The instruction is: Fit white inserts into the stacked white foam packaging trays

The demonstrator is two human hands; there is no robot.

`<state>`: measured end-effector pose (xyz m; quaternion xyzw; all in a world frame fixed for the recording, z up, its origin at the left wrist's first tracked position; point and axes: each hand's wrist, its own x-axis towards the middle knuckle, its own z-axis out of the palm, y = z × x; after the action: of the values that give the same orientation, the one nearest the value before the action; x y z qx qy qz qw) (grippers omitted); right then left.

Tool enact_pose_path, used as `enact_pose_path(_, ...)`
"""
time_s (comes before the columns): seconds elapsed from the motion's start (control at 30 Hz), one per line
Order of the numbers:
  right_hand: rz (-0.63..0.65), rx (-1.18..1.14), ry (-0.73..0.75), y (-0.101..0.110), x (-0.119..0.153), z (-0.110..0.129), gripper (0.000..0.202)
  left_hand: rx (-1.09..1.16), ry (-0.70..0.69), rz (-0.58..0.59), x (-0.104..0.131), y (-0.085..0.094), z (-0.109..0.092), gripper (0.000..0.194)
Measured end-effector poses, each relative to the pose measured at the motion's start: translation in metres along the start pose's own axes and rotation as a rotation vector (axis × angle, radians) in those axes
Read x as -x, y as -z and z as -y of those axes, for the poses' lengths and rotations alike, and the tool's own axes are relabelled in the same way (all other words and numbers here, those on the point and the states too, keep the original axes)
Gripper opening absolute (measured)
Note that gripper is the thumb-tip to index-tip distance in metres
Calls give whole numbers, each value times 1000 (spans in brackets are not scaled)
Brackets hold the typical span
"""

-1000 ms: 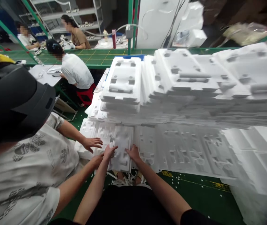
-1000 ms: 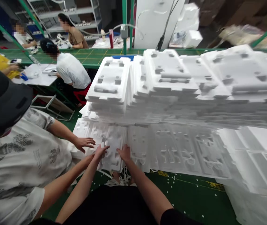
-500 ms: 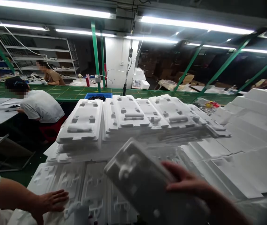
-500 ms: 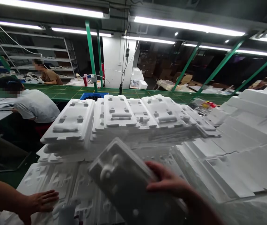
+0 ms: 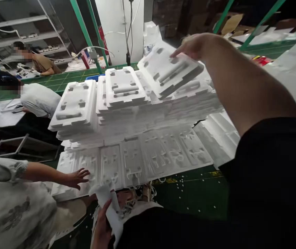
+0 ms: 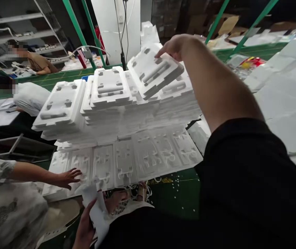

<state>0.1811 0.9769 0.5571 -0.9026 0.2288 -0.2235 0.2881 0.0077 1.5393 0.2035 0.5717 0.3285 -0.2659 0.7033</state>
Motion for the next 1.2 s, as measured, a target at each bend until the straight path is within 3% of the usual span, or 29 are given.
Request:
enact_pose_path(0.07,159,121,-214,-1,1,6,53,18,-17,11,7,0,-9,48)
enact_pose_path(0.1,147,174,-244,0,7,9,59,6,-40,45,9,1,-12,53)
enact_pose_path(0.17,-86,208,-109,3,34,10,68,-49,-81,137,10,1,-13,65)
enact_pose_path(0.23,-375,102,181,0,84,7,63,-119,-103,239,6,-2,-12,73)
enact_pose_path(0.27,-452,-14,334,-7,117,3,55,-155,-104,294,2,-6,-12,74)
enact_pose_path(0.3,-456,-136,437,-19,154,-2,46,-192,-94,353,-4,-12,-13,74)
enact_pose_path(0.33,-425,-232,453,-35,195,-8,38,-227,-75,413,-10,-19,-15,74)
enact_pose_path(0.37,-315,-293,412,-56,238,-15,30,-253,-55,479,-16,-29,-17,72)
enact_pose_path(0.43,4,-341,158,-107,322,-32,19,-285,7,630,-28,-51,-20,71)
enact_pose_path(0.5,159,-408,-215,-159,398,-51,20,-310,105,762,-35,-74,-18,73)
enact_pose_path(0.57,152,-514,-533,-199,460,-65,27,-334,192,847,-37,-90,-11,77)
enact_pose_path(0.67,35,-658,-843,-233,525,-66,43,-330,249,950,-32,-102,4,75)
enact_pose_path(0.77,-66,-814,-1006,-247,554,-55,59,-341,279,1048,-27,-106,19,66)
enact_pose_path(0.87,-131,-897,-1071,-256,562,-50,65,-392,332,1074,-23,-110,32,59)
enact_pose_path(1.07,-192,-864,-1059,-257,560,-68,58,-452,430,1083,-18,-119,53,63)
enact_pose_path(1.2,-184,-757,-968,-248,552,-78,50,-447,391,1087,-12,-128,58,66)
